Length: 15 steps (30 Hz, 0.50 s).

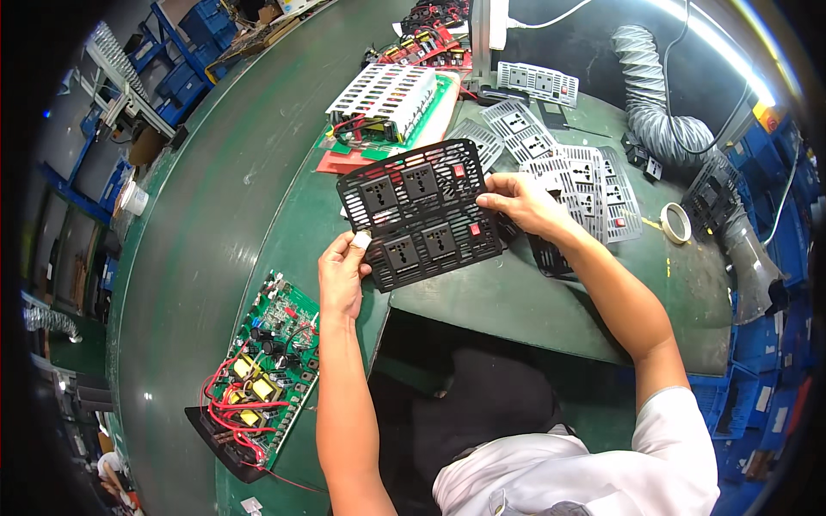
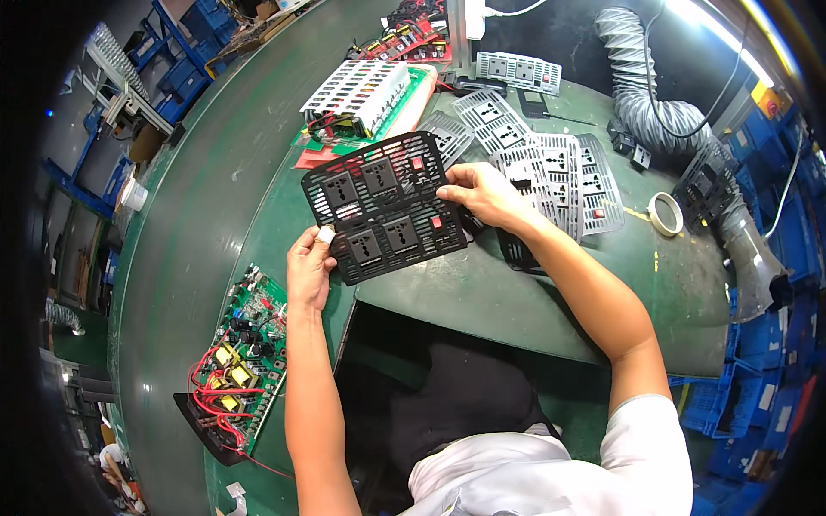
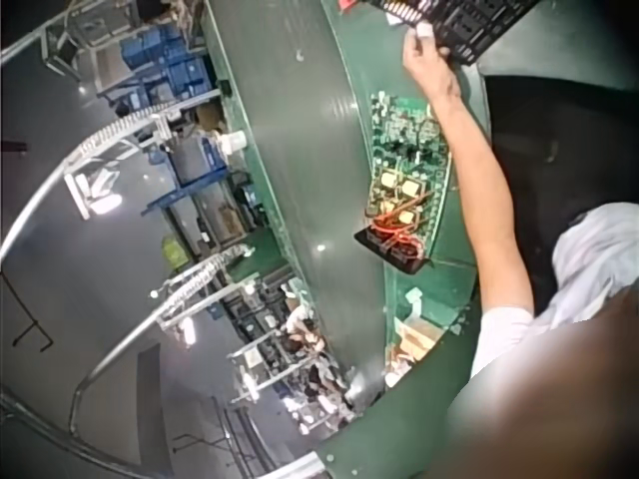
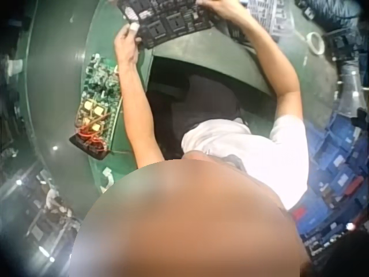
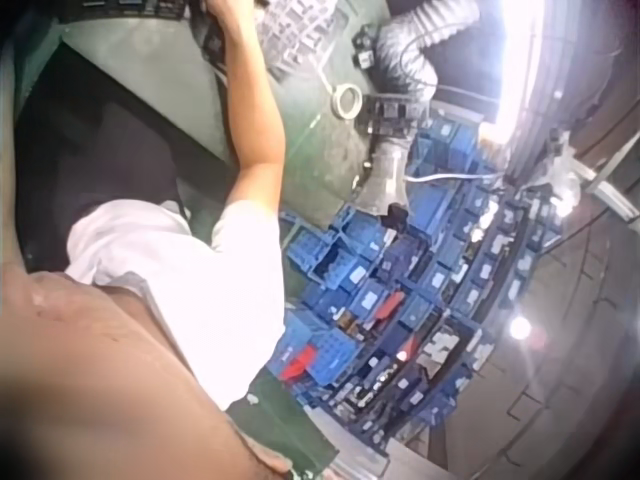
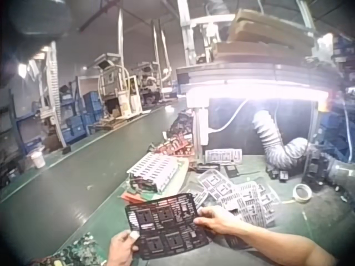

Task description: Assembling and inspecting electronic circuit boards on a factory production line.

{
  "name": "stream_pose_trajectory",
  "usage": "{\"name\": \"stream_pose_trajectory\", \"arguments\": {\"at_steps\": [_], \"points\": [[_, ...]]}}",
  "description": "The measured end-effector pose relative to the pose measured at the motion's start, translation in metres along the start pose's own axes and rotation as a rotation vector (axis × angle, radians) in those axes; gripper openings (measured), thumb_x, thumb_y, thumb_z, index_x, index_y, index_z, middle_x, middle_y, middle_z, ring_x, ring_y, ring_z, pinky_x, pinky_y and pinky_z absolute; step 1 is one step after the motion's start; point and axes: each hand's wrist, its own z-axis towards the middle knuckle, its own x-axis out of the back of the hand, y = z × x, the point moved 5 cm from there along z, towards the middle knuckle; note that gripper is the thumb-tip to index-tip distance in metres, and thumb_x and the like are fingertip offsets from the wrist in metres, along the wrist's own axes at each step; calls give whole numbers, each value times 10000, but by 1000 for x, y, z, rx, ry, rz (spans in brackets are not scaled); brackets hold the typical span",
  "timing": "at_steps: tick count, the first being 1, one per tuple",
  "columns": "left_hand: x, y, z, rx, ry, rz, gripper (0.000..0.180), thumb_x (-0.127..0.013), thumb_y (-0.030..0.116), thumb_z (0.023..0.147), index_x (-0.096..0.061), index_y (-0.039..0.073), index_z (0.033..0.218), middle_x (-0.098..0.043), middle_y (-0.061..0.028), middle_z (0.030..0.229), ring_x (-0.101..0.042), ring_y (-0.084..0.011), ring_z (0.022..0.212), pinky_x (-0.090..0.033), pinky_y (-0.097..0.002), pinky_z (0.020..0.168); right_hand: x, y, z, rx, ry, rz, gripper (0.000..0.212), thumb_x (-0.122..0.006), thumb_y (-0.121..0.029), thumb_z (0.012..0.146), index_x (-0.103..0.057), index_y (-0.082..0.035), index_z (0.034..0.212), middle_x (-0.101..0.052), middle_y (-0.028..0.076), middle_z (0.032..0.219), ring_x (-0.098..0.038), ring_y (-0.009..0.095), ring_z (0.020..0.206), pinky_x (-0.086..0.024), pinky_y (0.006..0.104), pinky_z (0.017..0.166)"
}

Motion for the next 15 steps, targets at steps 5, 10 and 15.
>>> {"name": "stream_pose_trajectory", "arguments": {"at_steps": [5,10,15], "points": [[-1,0,0,-4,-1,8,119,-636,116,936,-664,65,1040,-615,59,864,-511,-5,706,-403,-168,545,1,3,1,-14,7,-34,146,-635,-158,934,-635,-12,934,-610,-56,826,-538,33,771,-445,219,733],[-1,1,-1,-10,11,13,123,-636,112,936,-662,59,1044,-614,56,862,-499,-4,687,-400,-166,537,0,1,0,-11,-1,-13,153,-634,-158,934,-635,-5,943,-614,-52,834,-542,36,779,-449,224,738],[1,0,0,-7,7,32,131,-619,96,942,-652,55,1061,-614,54,866,-488,-2,670,-393,-166,530,0,2,1,-1,11,-23,156,-638,-159,933,-635,-4,948,-613,-49,833,-537,35,777,-445,225,732]]}}
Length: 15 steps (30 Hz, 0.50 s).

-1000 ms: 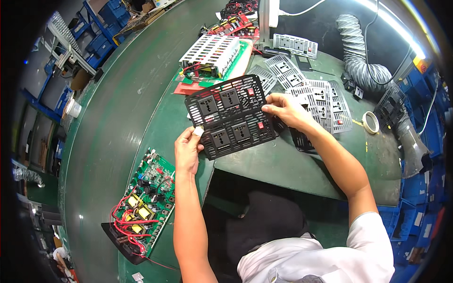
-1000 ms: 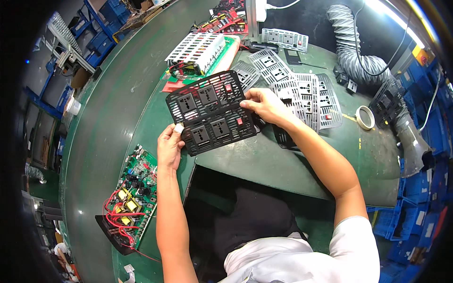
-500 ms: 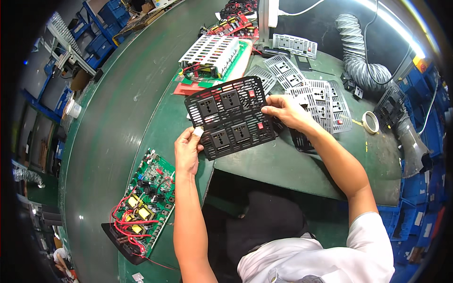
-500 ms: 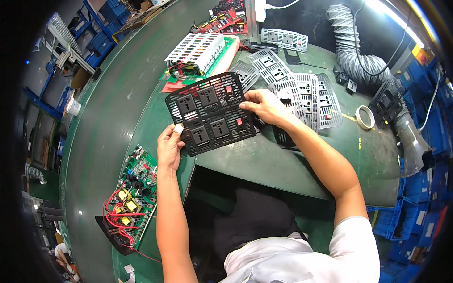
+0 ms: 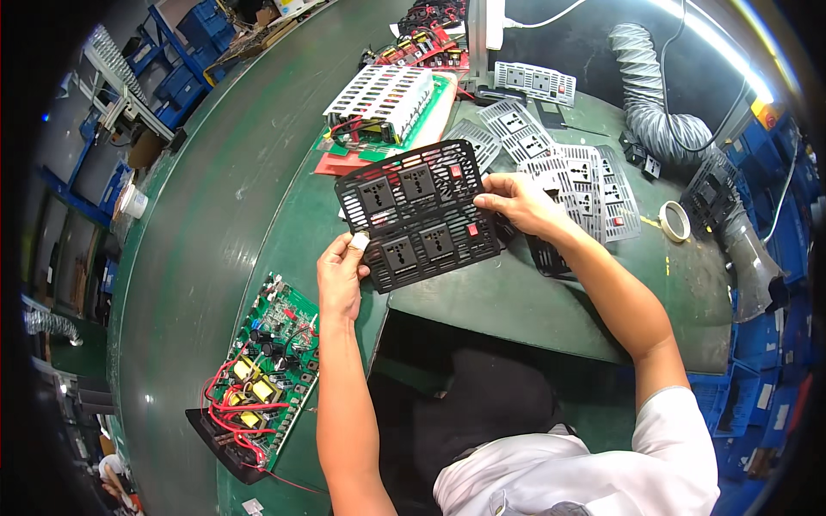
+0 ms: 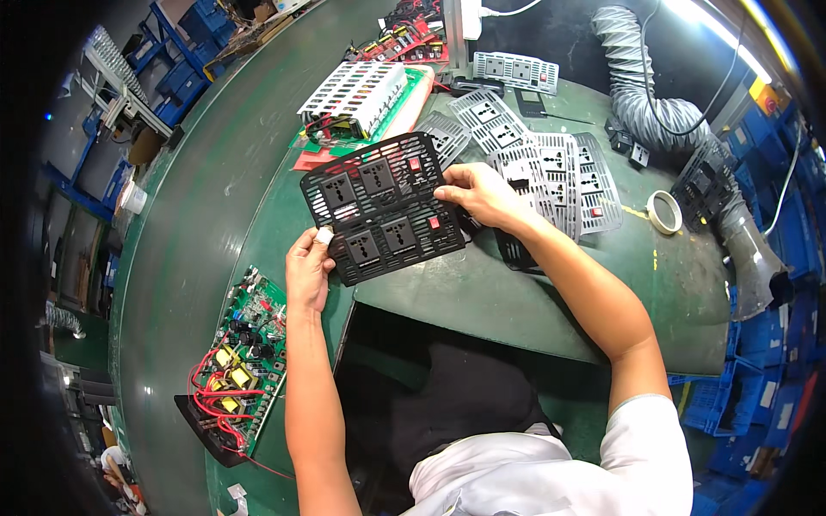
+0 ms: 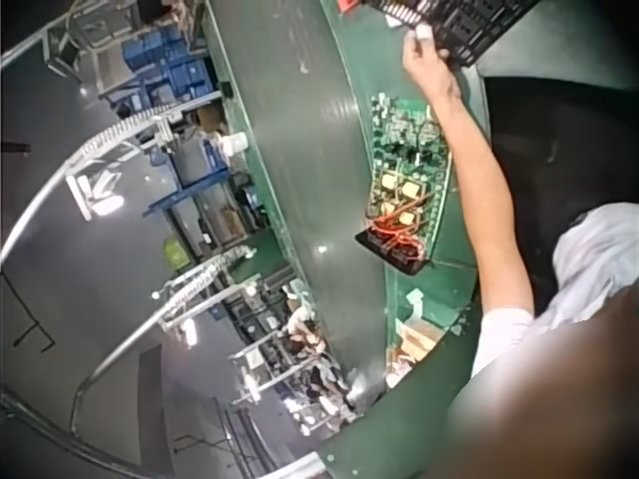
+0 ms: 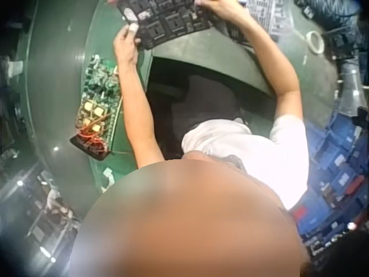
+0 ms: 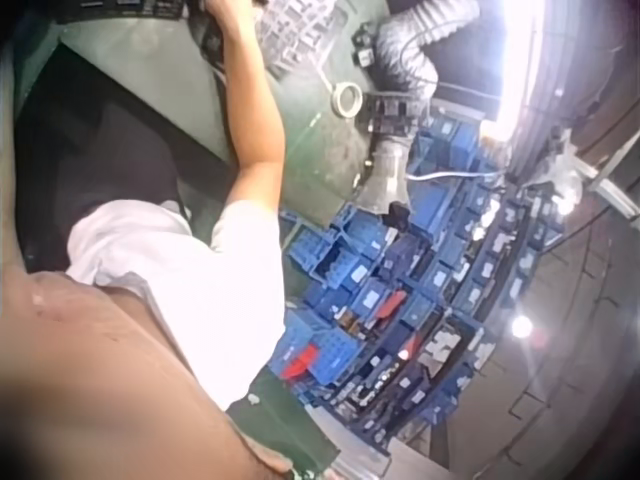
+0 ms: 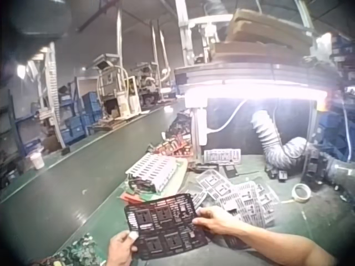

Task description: Assembling and inspecting electronic circuit boards on a factory production line.

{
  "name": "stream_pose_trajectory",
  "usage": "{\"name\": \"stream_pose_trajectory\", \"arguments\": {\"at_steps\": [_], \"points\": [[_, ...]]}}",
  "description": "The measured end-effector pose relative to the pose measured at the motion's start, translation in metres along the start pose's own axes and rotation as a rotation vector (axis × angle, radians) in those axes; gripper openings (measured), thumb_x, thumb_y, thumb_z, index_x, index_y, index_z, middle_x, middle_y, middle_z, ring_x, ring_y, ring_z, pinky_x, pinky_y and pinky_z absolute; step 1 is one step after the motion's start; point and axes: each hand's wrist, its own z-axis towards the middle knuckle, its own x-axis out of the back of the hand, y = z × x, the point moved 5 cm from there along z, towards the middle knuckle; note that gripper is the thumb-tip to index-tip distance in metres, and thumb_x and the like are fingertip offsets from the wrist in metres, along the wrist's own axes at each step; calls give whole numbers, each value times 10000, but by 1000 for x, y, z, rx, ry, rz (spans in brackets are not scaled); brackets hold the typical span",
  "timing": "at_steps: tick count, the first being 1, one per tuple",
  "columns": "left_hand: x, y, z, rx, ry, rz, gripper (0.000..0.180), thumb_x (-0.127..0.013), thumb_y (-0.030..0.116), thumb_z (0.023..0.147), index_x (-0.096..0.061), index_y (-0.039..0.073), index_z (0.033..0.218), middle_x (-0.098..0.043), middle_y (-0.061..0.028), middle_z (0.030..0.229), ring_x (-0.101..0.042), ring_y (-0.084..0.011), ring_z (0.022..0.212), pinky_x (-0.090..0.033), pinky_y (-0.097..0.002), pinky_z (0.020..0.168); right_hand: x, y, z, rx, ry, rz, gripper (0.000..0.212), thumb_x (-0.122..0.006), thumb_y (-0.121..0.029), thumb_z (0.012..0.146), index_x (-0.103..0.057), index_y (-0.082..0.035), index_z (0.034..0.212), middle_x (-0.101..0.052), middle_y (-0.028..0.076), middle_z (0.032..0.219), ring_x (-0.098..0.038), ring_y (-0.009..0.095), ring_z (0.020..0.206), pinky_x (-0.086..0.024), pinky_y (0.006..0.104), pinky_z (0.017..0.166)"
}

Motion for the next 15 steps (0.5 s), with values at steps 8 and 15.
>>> {"name": "stream_pose_trajectory", "arguments": {"at_steps": [8,15], "points": [[-6,2,1,2,-10,1,145,-587,65,949,-636,44,1084,-597,54,861,-456,1,638,-368,-161,509,2,-11,-7,-36,-5,-22,178,-631,-171,934,-600,-3,888,-556,-56,769,-475,39,714,-405,247,650],[-2,0,-2,-20,46,-9,128,-620,85,938,-627,28,1053,-574,41,863,-442,-6,626,-363,-182,482,12,-30,-9,140,95,-316,288,-686,-231,860,-570,32,852,-609,147,719,-572,194,674,-446,381,666]]}}
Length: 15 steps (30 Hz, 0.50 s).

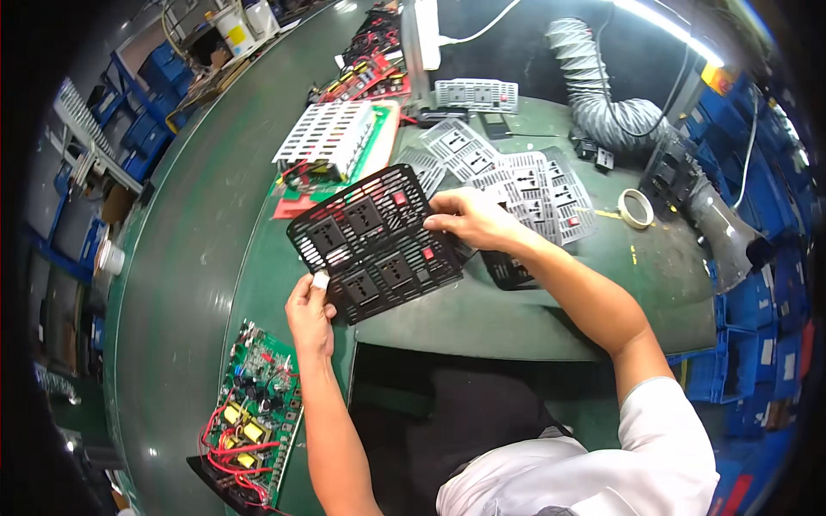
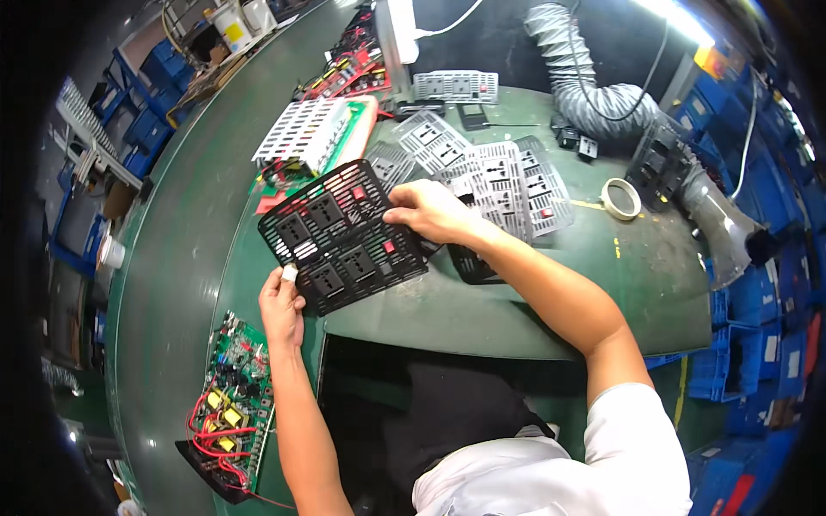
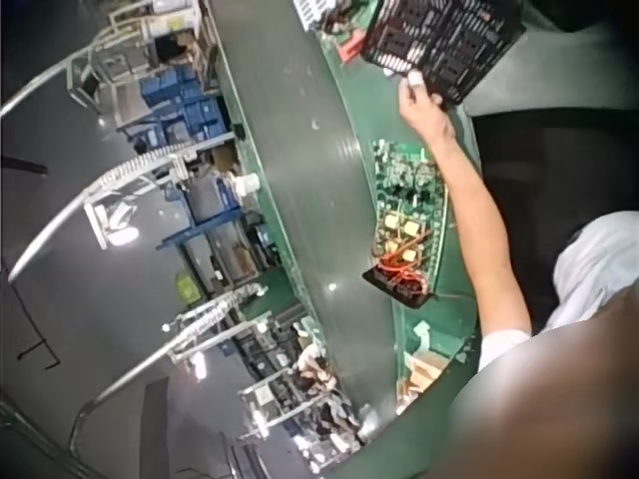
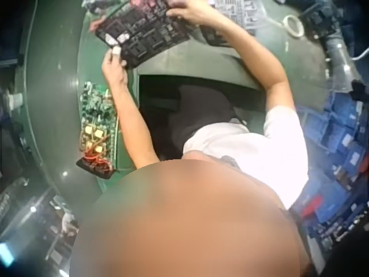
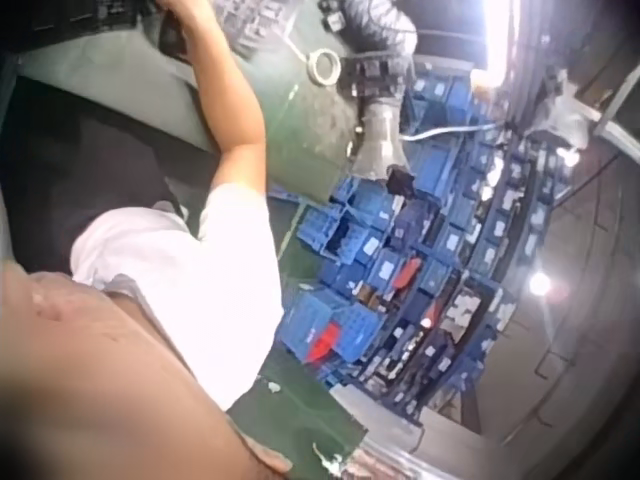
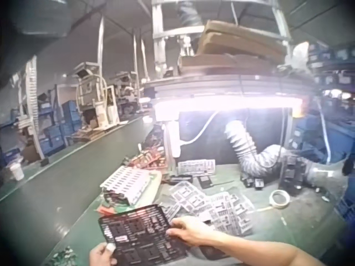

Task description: Assembling and inspecting electronic circuit boards on a factory production line.

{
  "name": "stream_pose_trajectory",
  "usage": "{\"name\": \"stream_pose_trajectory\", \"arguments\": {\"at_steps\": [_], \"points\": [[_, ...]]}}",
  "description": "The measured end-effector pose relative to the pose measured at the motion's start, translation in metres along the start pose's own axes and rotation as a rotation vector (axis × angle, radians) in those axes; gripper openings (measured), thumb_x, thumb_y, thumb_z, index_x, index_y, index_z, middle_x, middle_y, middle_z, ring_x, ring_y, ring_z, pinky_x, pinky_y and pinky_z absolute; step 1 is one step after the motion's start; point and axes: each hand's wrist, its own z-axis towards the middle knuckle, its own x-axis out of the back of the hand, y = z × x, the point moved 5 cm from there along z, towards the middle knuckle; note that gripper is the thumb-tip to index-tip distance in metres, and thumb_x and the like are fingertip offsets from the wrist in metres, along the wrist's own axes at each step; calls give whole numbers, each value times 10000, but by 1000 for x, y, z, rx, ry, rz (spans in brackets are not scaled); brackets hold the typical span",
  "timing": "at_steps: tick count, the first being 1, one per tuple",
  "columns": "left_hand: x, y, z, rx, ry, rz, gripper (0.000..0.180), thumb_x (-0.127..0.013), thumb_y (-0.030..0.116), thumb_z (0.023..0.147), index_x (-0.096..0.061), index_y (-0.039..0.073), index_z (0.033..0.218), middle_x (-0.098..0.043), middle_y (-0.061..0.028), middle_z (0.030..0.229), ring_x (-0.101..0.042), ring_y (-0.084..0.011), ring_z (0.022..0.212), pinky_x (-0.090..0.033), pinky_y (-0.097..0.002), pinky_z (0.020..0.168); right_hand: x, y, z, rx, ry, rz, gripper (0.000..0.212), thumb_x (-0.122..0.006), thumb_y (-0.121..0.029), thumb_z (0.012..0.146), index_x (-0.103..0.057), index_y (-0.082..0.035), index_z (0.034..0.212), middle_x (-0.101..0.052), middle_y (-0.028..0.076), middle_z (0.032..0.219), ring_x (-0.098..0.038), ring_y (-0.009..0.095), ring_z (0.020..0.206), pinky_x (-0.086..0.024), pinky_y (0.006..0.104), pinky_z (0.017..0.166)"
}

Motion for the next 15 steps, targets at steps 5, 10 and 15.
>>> {"name": "stream_pose_trajectory", "arguments": {"at_steps": [5,10,15], "points": [[-24,-5,-7,-23,-6,86,150,-541,64,975,-596,54,1115,-570,47,880,-488,-20,681,-439,-198,562,22,2,-6,-50,-14,31,271,-694,-230,854,-606,24,884,-623,110,718,-575,182,680,-453,364,675],[-20,-11,-3,-37,-19,18,166,-572,72,966,-602,31,1124,-606,17,943,-523,-33,717,-451,-194,552,32,0,-8,-31,-85,-3,290,-711,-230,838,-563,18,818,-550,97,657,-493,174,636,-425,357,639],[-21,-14,0,-69,-45,2,181,-579,65,960,-615,-2,1125,-607,0,941,-524,-36,703,-454,-189,537,31,0,-7,-16,-99,-60,286,-711,-227,833,-562,15,800,-561,119,654,-521,198,628,-422,375,632]]}}
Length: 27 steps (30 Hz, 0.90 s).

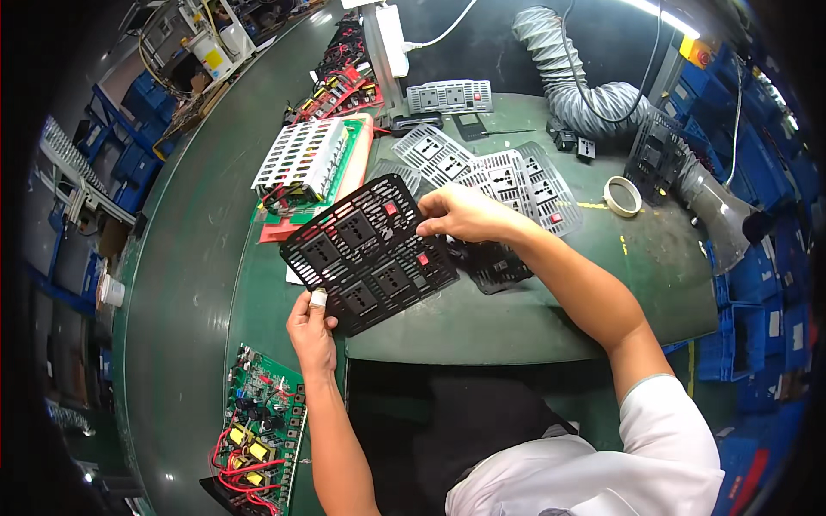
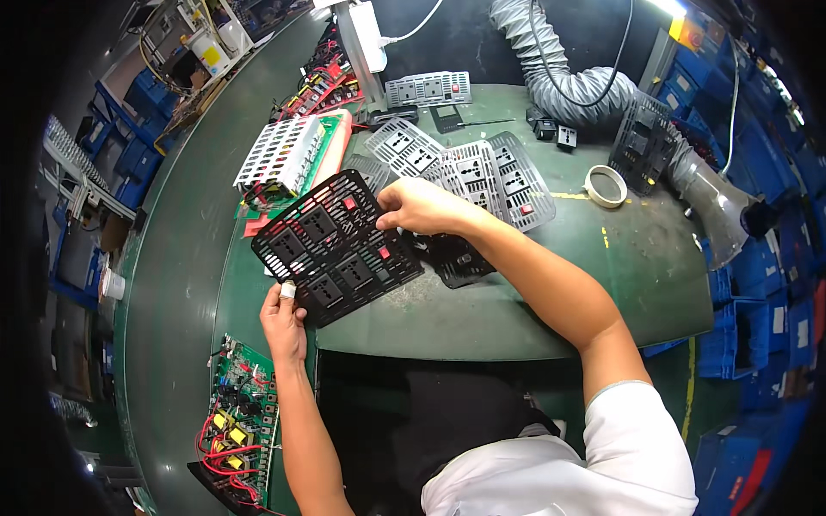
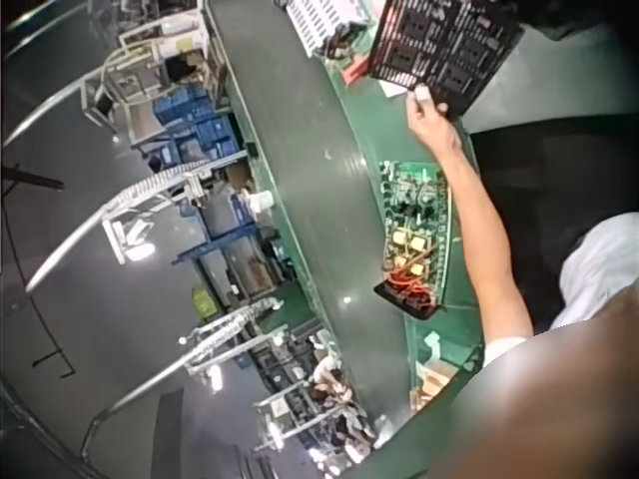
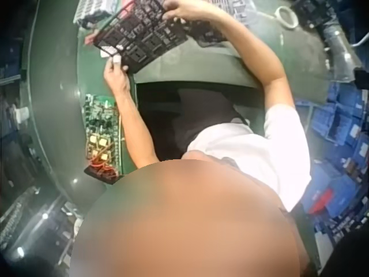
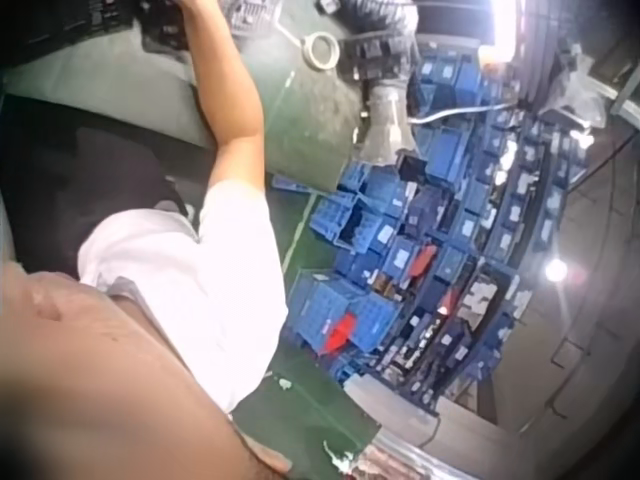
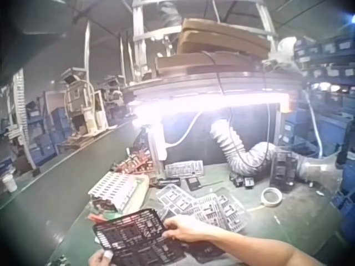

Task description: Assembling and inspecting electronic circuit boards on a factory production line.

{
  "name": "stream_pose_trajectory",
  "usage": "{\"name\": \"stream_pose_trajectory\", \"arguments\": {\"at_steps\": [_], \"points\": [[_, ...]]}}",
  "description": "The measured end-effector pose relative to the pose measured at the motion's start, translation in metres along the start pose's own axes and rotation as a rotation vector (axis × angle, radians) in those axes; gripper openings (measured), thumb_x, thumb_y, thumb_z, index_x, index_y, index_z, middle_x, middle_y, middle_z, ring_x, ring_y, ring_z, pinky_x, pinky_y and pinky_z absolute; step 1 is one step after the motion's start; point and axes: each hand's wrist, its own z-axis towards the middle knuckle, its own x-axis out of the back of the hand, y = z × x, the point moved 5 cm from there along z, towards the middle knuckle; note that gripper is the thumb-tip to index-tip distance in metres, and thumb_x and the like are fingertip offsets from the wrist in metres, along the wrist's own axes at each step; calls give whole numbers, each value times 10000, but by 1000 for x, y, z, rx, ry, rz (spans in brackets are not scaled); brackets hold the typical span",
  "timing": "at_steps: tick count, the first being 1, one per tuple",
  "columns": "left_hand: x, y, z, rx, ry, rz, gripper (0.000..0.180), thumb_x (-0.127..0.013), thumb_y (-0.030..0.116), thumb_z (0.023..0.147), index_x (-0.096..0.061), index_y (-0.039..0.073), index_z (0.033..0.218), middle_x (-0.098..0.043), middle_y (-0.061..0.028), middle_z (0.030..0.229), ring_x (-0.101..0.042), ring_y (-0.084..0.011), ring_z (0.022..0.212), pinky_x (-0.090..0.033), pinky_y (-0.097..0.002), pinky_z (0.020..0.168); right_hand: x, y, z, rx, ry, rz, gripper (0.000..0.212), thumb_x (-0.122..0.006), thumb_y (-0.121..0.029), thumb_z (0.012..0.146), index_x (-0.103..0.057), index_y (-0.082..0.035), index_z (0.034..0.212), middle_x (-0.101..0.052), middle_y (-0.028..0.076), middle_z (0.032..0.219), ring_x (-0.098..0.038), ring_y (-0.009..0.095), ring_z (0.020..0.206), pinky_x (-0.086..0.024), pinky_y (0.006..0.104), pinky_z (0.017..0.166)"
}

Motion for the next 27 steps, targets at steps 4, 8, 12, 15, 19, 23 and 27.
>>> {"name": "stream_pose_trajectory", "arguments": {"at_steps": [4,8,12,15,19,23,27], "points": [[-4,2,7,6,15,22,177,-594,72,952,-626,2,1111,-611,10,926,-523,-28,687,-453,-188,535,1,0,3,-24,-21,-44,311,-696,-228,861,-508,13,803,-497,67,652,-432,122,650,-401,344,624],[-11,6,5,47,-11,111,166,-570,50,950,-620,42,1108,-613,33,976,-524,-19,746,-463,-189,580,1,3,4,-32,-5,-2,302,-697,-199,865,-506,17,775,-484,36,628,-426,98,648,-395,328,617],[-16,5,6,52,-25,113,231,-552,26,947,-588,-3,1173,-613,-2,1004,-527,-33,747,-460,-194,581,-2,15,6,-67,-33,63,213,-695,-156,855,-611,40,862,-640,79,728,-548,123,692,-450,328,676],[-13,7,5,57,-10,143,262,-554,31,949,-577,-10,1207,-613,-2,990,-517,-32,728,-449,-191,570,-7,16,8,-73,-54,104,180,-683,-129,867,-623,41,874,-657,57,747,-561,113,710,-457,307,690],[-13,5,7,47,-24,148,246,-567,53,953,-601,-2,1191,-614,23,960,-496,-18,713,-416,-174,555,-8,15,8,-83,-40,98,176,-671,-130,888,-598,22,836,-603,13,718,-518,84,695,-430,288,659],[-14,4,7,34,-37,155,212,-582,76,955,-632,15,1152,-616,45,946,-489,-4,714,-395,-162,549,-9,16,8,-124,-47,83,182,-653,-126,907,-574,6,808,-562,-23,695,-482,60,682,-409,273,632],[-16,5,7,50,-36,192,211,-578,71,956,-625,9,1152,-617,31,953,-490,-7,709,-402,-167,550,-11,22,9,-66,-46,158,176,-654,-134,907,-588,13,836,-587,-19,728,-492,61,710,-420,268,665]]}}
